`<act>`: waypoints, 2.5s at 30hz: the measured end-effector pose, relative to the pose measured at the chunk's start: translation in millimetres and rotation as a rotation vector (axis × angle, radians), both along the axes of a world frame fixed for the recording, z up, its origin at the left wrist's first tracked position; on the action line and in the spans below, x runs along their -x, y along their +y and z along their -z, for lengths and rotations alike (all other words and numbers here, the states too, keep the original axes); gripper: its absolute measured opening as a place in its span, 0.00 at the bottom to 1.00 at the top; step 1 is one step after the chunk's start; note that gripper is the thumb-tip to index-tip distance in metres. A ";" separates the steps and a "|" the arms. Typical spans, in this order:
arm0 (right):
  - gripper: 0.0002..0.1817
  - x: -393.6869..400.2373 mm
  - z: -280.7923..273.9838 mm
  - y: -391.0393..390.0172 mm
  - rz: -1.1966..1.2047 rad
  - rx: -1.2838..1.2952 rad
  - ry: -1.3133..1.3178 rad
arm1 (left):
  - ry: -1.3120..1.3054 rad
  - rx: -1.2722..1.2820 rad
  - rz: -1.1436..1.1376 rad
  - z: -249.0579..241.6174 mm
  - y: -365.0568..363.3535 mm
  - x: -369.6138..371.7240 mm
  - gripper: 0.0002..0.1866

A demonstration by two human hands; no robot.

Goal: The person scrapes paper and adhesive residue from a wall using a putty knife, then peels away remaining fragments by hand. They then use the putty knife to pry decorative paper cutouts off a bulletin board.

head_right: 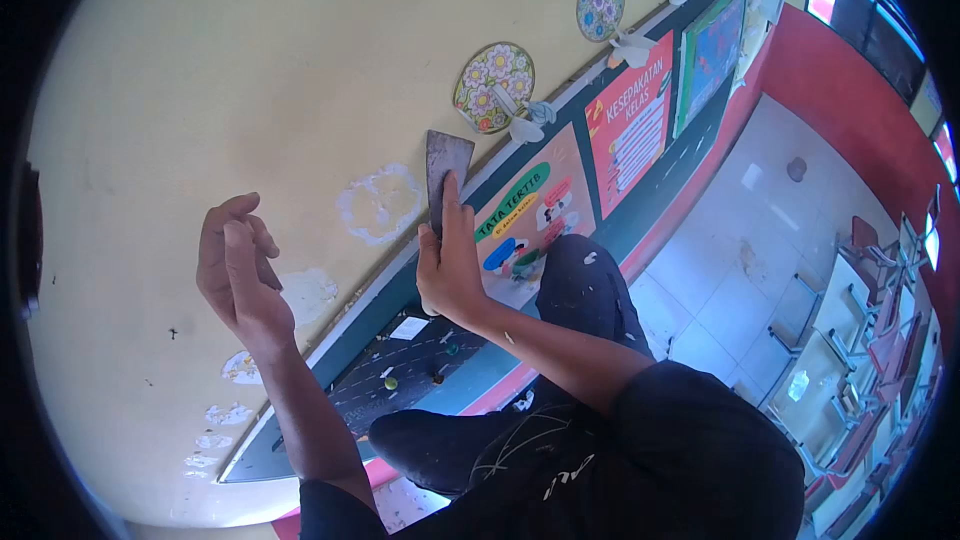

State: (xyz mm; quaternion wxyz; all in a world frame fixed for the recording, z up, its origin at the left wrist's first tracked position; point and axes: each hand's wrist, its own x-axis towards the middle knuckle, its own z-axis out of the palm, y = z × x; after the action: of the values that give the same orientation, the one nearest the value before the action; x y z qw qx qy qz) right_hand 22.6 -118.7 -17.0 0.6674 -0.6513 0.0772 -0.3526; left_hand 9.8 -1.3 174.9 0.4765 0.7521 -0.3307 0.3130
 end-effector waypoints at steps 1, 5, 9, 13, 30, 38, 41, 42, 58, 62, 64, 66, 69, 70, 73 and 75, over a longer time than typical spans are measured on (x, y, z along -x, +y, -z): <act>0.36 -0.1 -2.1 -1.6 0.003 0.007 0.004 | 0.001 0.019 -0.002 -1.2 -3.6 0.1 0.18; 0.36 -8.3 -14.0 -14.1 -0.006 -0.086 -0.008 | 0.037 -0.003 -0.003 4.2 -5.6 5.0 0.18; 0.37 4.8 -16.9 -9.0 -0.094 -0.085 -0.046 | 0.030 -0.021 0.083 7.2 -6.6 -4.1 0.15; 0.38 7.6 -24.6 -9.0 -0.091 -0.019 -0.044 | 0.069 -0.059 0.067 4.6 -24.1 -1.8 0.04; 0.15 55.7 -16.0 -212.2 0.063 0.703 0.076 | -0.300 -0.414 -0.164 75.3 -152.2 -72.5 0.09; 0.08 24.1 -153.9 -312.6 0.048 1.343 0.126 | -0.255 -0.416 -0.340 78.1 -176.4 -79.1 0.05; 0.09 8.6 -176.5 -296.8 0.069 1.455 0.030 | -0.304 -0.434 -0.391 81.9 -180.8 -79.7 0.04; 0.10 3.1 -182.8 -289.3 0.079 1.478 -0.010 | -0.309 -0.442 -0.401 81.6 -181.8 -79.4 0.04; 0.18 -42.6 -215.6 -263.7 0.099 1.829 -0.362 | -0.439 -0.425 -0.320 92.4 -178.5 -85.4 0.05; 0.18 -36.3 -215.4 -269.7 0.184 1.805 -0.308 | -0.457 -0.421 -0.308 94.2 -176.1 -88.4 0.05; 0.18 -33.3 -206.9 -265.2 0.233 1.810 -0.262 | -0.459 -0.393 -0.317 94.8 -177.6 -89.0 0.05; 0.18 -24.5 -210.8 -267.4 0.244 1.777 -0.225 | -0.439 -0.392 -0.307 97.8 -177.7 -88.1 0.05; 0.18 -26.3 -203.7 -262.1 0.229 1.765 -0.234 | -0.447 -0.379 -0.314 95.1 -177.9 -90.0 0.05; 0.18 -27.6 -199.3 -260.1 0.212 1.763 -0.243 | -0.450 -0.379 -0.320 96.1 -177.9 -90.2 0.05; 0.19 -23.7 -211.3 -266.5 0.239 1.708 -0.276 | -0.444 -0.373 -0.303 96.6 -177.5 -90.9 0.05; 0.19 -27.8 -215.1 -264.6 0.255 1.725 -0.257 | -0.441 -0.372 -0.311 95.5 -178.0 -91.1 0.06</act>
State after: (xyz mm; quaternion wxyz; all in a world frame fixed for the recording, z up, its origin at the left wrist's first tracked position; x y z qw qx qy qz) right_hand 50.4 -383.3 198.1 -0.0980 -0.8701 -0.2194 -0.4303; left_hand 100.9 -179.2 79.4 0.1944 0.7819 -0.3585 0.4715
